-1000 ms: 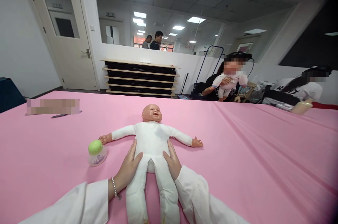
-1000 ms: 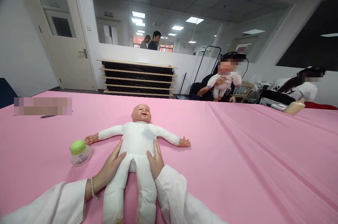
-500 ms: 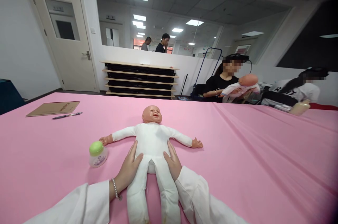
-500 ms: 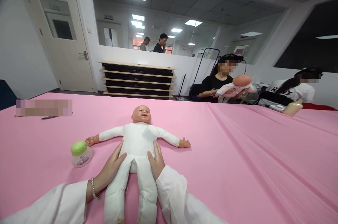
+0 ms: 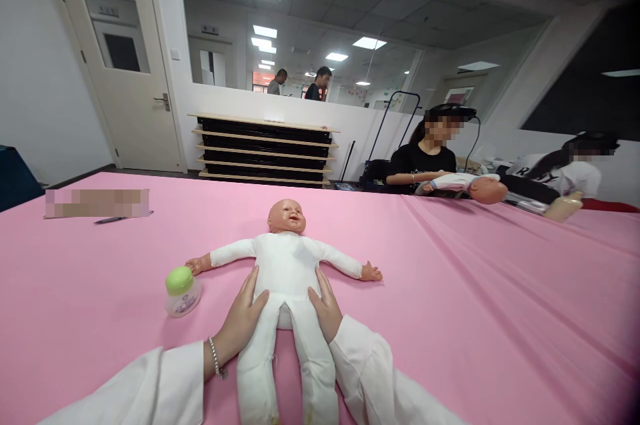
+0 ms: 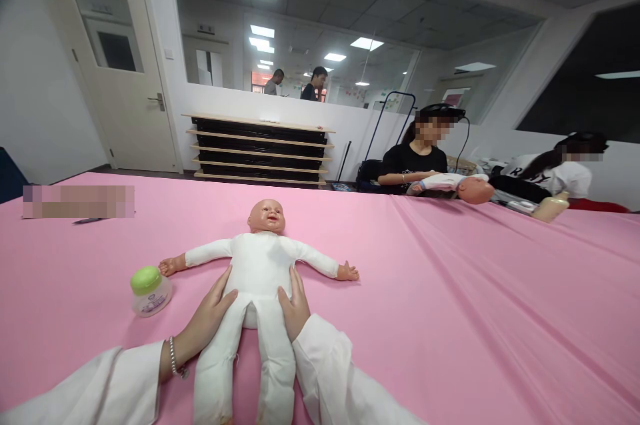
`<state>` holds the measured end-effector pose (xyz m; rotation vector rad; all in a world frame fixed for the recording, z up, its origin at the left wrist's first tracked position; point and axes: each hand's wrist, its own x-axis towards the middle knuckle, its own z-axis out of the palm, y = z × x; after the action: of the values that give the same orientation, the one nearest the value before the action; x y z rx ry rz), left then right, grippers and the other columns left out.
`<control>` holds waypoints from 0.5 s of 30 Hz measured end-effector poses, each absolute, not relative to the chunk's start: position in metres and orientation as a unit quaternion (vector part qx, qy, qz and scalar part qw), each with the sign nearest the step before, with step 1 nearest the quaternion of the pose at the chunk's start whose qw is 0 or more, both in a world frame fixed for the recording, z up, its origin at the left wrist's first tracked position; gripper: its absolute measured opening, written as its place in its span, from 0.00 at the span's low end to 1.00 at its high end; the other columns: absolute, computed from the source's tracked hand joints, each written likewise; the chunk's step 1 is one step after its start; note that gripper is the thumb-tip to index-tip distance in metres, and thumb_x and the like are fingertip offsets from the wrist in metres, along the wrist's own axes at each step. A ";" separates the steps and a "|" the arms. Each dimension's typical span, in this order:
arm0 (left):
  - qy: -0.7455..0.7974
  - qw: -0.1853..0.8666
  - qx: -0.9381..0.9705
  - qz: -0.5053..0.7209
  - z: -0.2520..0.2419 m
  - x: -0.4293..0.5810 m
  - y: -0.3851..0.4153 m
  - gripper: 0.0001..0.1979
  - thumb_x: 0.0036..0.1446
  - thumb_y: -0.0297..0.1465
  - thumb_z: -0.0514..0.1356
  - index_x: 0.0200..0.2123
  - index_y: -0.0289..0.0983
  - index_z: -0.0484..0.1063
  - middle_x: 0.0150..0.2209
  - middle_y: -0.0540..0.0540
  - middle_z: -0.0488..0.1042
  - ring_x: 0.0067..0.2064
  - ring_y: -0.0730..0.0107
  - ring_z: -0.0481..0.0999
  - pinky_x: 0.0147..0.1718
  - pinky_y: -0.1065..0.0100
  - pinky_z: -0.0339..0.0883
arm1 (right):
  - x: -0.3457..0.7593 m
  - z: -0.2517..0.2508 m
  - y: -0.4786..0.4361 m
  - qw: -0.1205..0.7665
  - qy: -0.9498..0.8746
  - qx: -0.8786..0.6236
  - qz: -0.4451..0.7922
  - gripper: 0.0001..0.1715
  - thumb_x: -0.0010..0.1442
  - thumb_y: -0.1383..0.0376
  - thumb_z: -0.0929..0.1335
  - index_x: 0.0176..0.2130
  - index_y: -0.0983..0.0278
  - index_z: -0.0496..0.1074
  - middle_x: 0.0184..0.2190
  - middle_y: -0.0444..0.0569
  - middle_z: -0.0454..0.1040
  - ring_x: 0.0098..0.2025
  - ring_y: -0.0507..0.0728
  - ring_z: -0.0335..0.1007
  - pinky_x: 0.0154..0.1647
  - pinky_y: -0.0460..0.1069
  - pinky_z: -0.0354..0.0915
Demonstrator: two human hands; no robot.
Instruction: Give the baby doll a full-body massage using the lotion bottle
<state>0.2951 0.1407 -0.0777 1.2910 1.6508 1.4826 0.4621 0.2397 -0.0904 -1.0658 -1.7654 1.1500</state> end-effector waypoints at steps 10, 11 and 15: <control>0.612 0.298 0.470 0.562 -0.074 0.296 0.141 0.29 0.57 0.36 0.52 0.61 0.37 0.49 0.63 0.42 0.46 0.64 0.61 0.43 0.61 0.56 0.38 | 0.463 -0.087 0.238 0.377 -0.693 -0.414 0.453 0.42 0.55 0.50 0.59 0.62 0.69 0.47 0.63 0.51 0.43 0.65 0.56 0.35 0.65 0.55 0.37; 0.615 0.298 0.470 0.558 -0.075 0.296 0.141 0.30 0.58 0.36 0.51 0.61 0.37 0.49 0.64 0.42 0.45 0.64 0.61 0.43 0.61 0.57 0.37 | 0.463 -0.086 0.237 0.379 -0.690 -0.415 0.457 0.42 0.55 0.51 0.59 0.62 0.68 0.47 0.63 0.51 0.43 0.65 0.56 0.35 0.65 0.55 0.37; 0.618 0.296 0.472 0.555 -0.076 0.295 0.142 0.30 0.58 0.37 0.51 0.62 0.36 0.48 0.64 0.42 0.45 0.64 0.61 0.43 0.61 0.57 0.38 | 0.463 -0.083 0.236 0.375 -0.687 -0.417 0.461 0.44 0.55 0.50 0.59 0.62 0.69 0.46 0.63 0.51 0.42 0.65 0.56 0.34 0.65 0.54 0.37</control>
<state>0.2954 0.1416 -0.0759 1.2554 1.6435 1.4747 0.4632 0.2356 -0.0831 -1.0674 -1.7597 1.1808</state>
